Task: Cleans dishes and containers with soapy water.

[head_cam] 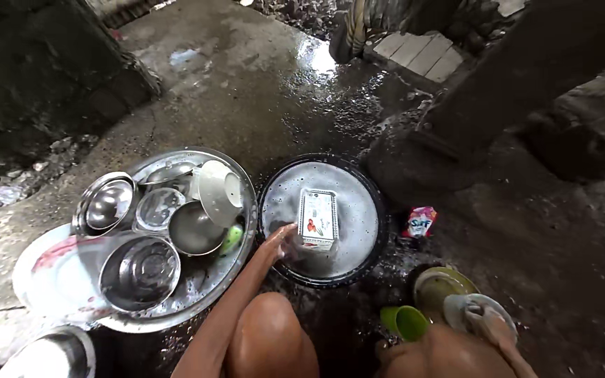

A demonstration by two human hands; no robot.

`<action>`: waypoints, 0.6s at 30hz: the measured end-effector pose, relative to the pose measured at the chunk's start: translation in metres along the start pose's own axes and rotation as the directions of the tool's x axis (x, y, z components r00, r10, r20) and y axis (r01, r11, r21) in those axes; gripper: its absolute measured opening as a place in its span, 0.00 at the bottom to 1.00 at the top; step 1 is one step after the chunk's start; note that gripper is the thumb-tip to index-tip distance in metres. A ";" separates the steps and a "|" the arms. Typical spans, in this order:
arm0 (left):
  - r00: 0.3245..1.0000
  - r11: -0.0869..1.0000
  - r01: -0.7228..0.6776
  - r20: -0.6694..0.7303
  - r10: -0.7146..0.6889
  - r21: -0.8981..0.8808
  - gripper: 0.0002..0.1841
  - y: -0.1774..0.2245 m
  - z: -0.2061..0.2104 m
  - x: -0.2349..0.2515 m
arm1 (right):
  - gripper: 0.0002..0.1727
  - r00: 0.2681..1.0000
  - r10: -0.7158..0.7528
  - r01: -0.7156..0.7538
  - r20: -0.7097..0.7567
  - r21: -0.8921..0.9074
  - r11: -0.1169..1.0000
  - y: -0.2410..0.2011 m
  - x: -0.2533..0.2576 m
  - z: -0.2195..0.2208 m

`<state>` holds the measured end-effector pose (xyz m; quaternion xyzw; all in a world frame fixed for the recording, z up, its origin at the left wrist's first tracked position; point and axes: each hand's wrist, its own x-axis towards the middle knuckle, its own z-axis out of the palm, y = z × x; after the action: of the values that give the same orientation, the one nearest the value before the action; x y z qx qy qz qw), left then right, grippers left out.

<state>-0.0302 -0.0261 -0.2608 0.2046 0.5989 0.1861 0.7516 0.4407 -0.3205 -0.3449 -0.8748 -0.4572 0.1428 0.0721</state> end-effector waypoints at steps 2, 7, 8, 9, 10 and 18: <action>0.999 1.000 -0.026 -0.021 0.026 -0.002 0.13 0.004 0.001 -0.009 | 0.27 0.916 0.316 -0.380 0.248 0.282 0.881 -0.040 0.003 -0.047; 0.979 0.962 -0.185 -0.044 0.197 0.203 0.18 0.029 0.015 -0.030 | 0.26 0.928 0.326 -0.364 0.178 0.613 0.701 -0.054 -0.011 -0.084; 0.975 0.953 -0.216 -0.012 0.224 0.211 0.17 0.033 0.019 -0.031 | 0.26 0.930 0.326 -0.356 0.171 0.646 0.675 -0.056 -0.011 -0.089; 0.967 0.947 -0.253 0.041 0.250 0.196 0.16 0.038 0.022 -0.032 | 0.26 0.933 0.324 -0.342 0.159 0.674 0.655 -0.057 -0.009 -0.093; 0.956 0.941 -0.290 0.101 0.275 0.177 0.15 0.043 0.026 -0.033 | 0.26 0.935 0.322 -0.331 0.150 0.695 0.639 -0.058 -0.007 -0.097; 0.860 0.719 -0.506 0.212 0.465 0.476 0.34 0.059 0.072 -0.030 | 0.26 0.959 0.272 -0.221 0.078 0.808 0.546 -0.105 0.004 -0.145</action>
<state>0.0320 0.0020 -0.1904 0.5550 0.5217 0.2012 0.6159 0.4071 -0.2572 -0.1807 -0.8041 -0.2122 0.3192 0.4544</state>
